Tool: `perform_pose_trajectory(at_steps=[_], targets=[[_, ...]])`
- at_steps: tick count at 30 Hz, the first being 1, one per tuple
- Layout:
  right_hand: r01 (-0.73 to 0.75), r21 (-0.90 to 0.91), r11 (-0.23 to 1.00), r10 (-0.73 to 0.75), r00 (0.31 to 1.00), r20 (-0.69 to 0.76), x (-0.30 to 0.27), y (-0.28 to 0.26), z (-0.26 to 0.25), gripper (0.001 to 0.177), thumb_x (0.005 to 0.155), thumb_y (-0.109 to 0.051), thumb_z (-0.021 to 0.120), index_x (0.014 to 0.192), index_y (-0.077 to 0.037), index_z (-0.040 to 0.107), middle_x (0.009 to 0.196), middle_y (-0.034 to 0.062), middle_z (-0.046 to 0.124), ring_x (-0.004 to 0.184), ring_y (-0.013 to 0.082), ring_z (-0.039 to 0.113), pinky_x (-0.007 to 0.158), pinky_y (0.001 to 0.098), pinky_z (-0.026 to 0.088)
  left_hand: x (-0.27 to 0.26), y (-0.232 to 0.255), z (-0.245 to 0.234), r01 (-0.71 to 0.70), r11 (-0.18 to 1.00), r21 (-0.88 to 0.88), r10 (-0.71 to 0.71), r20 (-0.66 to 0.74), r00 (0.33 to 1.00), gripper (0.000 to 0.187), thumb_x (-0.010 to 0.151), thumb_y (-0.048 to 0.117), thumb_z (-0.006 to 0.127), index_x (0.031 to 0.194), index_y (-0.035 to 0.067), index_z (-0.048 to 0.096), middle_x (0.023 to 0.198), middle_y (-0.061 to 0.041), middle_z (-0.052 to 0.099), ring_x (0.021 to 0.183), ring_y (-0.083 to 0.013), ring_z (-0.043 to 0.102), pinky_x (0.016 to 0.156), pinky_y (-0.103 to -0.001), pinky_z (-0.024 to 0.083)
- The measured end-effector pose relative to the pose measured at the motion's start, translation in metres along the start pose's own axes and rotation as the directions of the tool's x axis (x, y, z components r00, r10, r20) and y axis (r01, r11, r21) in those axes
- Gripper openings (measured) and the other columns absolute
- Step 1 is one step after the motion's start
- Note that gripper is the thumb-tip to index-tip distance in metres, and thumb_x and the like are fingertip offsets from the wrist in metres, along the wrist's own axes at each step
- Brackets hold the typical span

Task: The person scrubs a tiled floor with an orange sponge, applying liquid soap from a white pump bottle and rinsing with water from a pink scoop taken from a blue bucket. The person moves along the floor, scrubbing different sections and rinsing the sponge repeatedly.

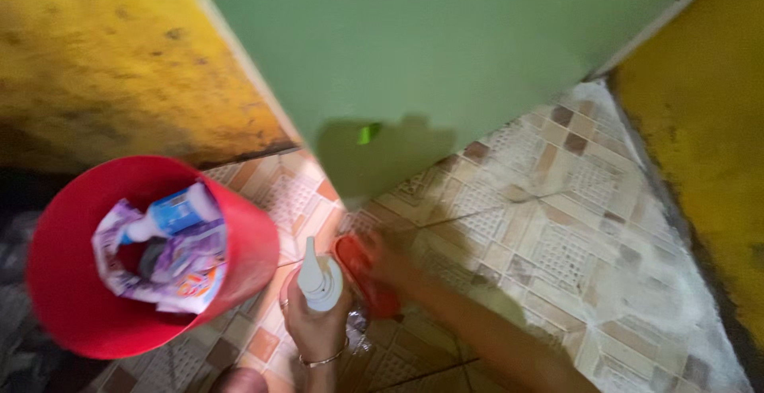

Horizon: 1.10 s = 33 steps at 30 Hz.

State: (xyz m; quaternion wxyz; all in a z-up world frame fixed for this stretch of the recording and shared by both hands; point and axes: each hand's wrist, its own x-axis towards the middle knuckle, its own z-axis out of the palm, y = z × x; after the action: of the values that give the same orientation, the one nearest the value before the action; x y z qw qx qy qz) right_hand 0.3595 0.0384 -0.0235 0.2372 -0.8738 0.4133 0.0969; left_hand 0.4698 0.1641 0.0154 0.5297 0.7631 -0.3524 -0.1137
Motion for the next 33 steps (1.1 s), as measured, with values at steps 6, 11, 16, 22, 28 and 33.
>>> perform_pose_trajectory(at_steps=[6,11,16,22,28,33], targets=[[0.167,-0.537,0.827,-0.234,0.97,-0.059,0.044,-0.059,-0.051,0.031,0.096,-0.023,0.055,0.124,-0.01,0.056,0.122,0.0199,0.064,0.117,0.0384,0.06,0.103,0.0521,0.045,0.031,-0.002,-0.032,-0.018,0.994,-0.108,0.021,0.022,1.0,0.058,0.065,0.007,0.084,0.12,0.003,0.066,0.121,-0.017,0.065,0.11,-0.0322,0.064,0.097,-0.042,0.051],[0.196,-0.907,0.372,-0.164,0.976,0.144,0.09,-0.083,-0.06,0.027,0.095,-0.019,0.057,0.116,-0.008,0.069,0.117,0.0181,0.069,0.118,0.0375,0.06,0.106,0.0527,0.042,0.053,-0.019,-0.03,-0.012,0.984,-0.18,0.019,0.035,0.999,0.067,0.061,0.01,0.086,0.123,0.003,0.063,0.122,-0.015,0.065,0.109,-0.0307,0.066,0.096,-0.041,0.052],[0.24,-0.938,0.249,-0.095,0.97,0.223,0.087,-0.084,-0.067,0.022,0.089,-0.014,0.062,0.102,-0.01,0.081,0.104,0.0139,0.075,0.11,0.0342,0.062,0.101,0.0517,0.042,0.069,-0.031,-0.03,0.14,0.946,-0.293,-0.093,0.172,0.981,0.068,0.061,0.011,0.087,0.124,0.005,0.063,0.118,-0.013,0.068,0.107,-0.0291,0.068,0.097,-0.041,0.053],[0.16,-0.927,0.338,-0.048,0.987,0.153,0.016,-0.102,-0.06,0.023,0.081,-0.026,0.063,0.088,-0.012,0.079,0.087,0.0099,0.069,0.094,0.0287,0.057,0.081,0.0443,0.04,0.083,-0.038,-0.033,0.073,0.951,-0.3,0.004,0.25,0.968,0.064,0.06,0.009,0.086,0.119,0.004,0.063,0.123,-0.014,0.065,0.11,-0.0314,0.066,0.097,-0.043,0.052],[-0.276,-0.722,0.634,0.381,0.924,-0.018,-0.026,-0.098,-0.019,0.018,0.084,-0.024,0.065,0.09,-0.013,0.078,0.088,0.006,0.068,0.093,0.026,0.058,0.079,0.0456,0.041,0.087,-0.036,-0.019,0.057,0.946,-0.32,0.058,0.339,0.939,0.064,0.062,0.012,0.088,0.12,0.005,0.063,0.125,-0.015,0.064,0.111,-0.0325,0.065,0.097,-0.043,0.052],[-0.62,-0.546,0.564,0.699,0.71,-0.084,-0.07,-0.07,-0.019,0.014,0.089,-0.019,0.064,0.096,-0.012,0.074,0.093,0.0046,0.07,0.093,0.0231,0.063,0.073,0.0483,0.044,0.09,-0.023,-0.009,-0.011,0.945,-0.328,0.152,0.406,0.901,0.065,0.061,0.011,0.087,0.121,0.004,0.063,0.126,-0.015,0.065,0.113,-0.0336,0.065,0.098,-0.044,0.052]])
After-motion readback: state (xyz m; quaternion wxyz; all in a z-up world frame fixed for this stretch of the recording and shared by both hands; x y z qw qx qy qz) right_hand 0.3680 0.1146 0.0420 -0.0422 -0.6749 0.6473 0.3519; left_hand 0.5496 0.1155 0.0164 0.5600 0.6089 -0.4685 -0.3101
